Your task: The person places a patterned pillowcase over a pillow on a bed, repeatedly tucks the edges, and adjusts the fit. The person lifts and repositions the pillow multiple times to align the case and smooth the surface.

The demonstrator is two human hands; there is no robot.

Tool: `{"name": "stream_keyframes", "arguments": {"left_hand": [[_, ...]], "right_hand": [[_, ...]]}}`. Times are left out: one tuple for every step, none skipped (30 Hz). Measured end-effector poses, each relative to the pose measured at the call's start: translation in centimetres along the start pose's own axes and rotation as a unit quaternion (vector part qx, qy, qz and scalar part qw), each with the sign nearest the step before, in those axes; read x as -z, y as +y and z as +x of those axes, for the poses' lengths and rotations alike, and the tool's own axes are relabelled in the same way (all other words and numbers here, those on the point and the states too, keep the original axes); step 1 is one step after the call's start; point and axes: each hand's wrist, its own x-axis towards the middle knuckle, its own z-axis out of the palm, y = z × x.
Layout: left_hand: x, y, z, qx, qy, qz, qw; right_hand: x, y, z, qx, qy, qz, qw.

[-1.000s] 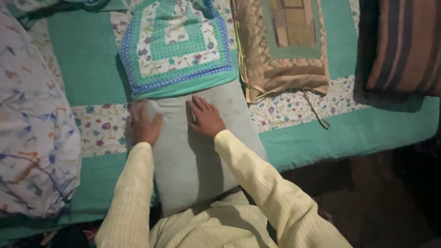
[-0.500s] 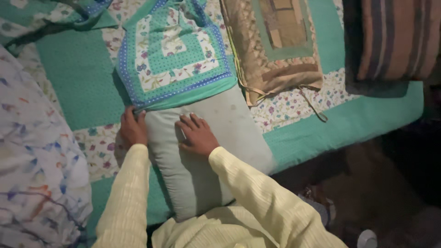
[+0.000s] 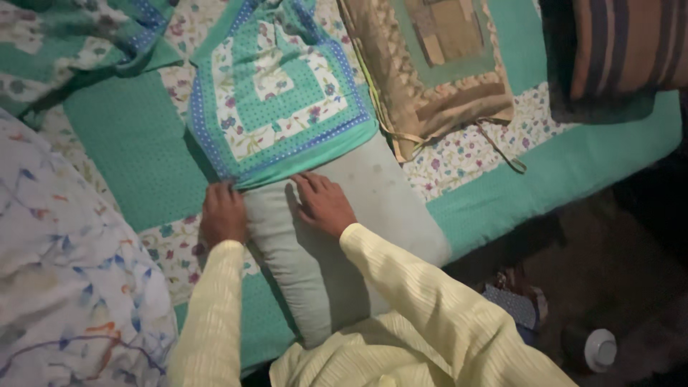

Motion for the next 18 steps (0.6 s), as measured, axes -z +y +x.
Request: {"name": "stream_keyframes", "arguments": {"left_hand": [[0.0,0.0,-0.5,0.013,0.016,-0.025,0.999],[-0.1,0.0,-0.7,0.026,0.032,-0.05,0.998],[-0.2,0.0,-0.8,0.031,0.037,-0.069,0.996],[-0.4,0.2,-1.0,0.037,0.042,-0.088,0.995],[-0.5,0.3,-1.2,0.044,0.049,-0.105,0.992],[-0.6,0.4,-1.3,0.044,0.036,-0.112,0.992],[-0.8,0.3,-1.0,0.044,0.027,-0.117,0.992],[-0.8,0.2,-0.8,0.044,0.017,-0.121,0.992],[-1.0,0.1,-0.5,0.072,-0.006,-0.13,0.989],[-1.2,0.2,-0.2,0.1,-0.03,-0.138,0.985],[-1.4,0.2,0.3,0.127,-0.052,-0.148,0.979],[-1.3,0.3,0.9,0.094,-0.044,-0.131,0.986],[-1.0,0.5,1.5,0.062,-0.036,-0.114,0.991],[-0.4,0.9,2.2,0.029,-0.028,-0.096,0.995],[0.6,1.6,2.5,0.035,-0.047,-0.072,0.996],[1.6,2.4,2.8,0.042,-0.067,-0.049,0.996],[2.1,3.4,3.4,0.047,-0.085,-0.027,0.995],[2.1,4.5,4.1,0.064,-0.083,0.015,0.994]], "right_hand": [[0.1,-0.1,0.6,0.026,0.005,-0.013,1.0],[0.1,-0.2,1.2,0.051,0.011,-0.027,0.998],[0.0,-0.3,1.6,0.077,0.014,-0.039,0.996],[0.0,-0.3,2.1,0.094,0.03,-0.048,0.994],[-0.3,-0.5,2.8,0.115,0.046,-0.055,0.991],[-0.6,-0.6,3.5,0.135,0.062,-0.062,0.987],[-1.0,-0.6,4.5,0.135,0.062,-0.066,0.987],[-1.4,-0.4,5.3,0.134,0.063,-0.07,0.987],[-2.0,-0.2,6.2,0.134,0.064,-0.074,0.986],[-2.6,0.2,7.1,0.141,0.046,-0.11,0.983],[-3.3,0.8,8.1,0.149,0.029,-0.149,0.977],[-3.9,1.2,9.0,0.157,0.014,-0.187,0.97],[-4.3,1.7,9.6,0.164,0.012,-0.169,0.972],[-4.5,2.1,10.1,0.172,0.011,-0.151,0.973],[-4.5,2.3,10.3,0.178,0.008,-0.133,0.975],[-4.3,2.3,10.2,0.192,-0.013,-0.113,0.975],[-4.0,2.2,10.0,0.205,-0.032,-0.095,0.974],[-3.7,2.0,9.9,0.218,-0.052,-0.077,0.972]]}}
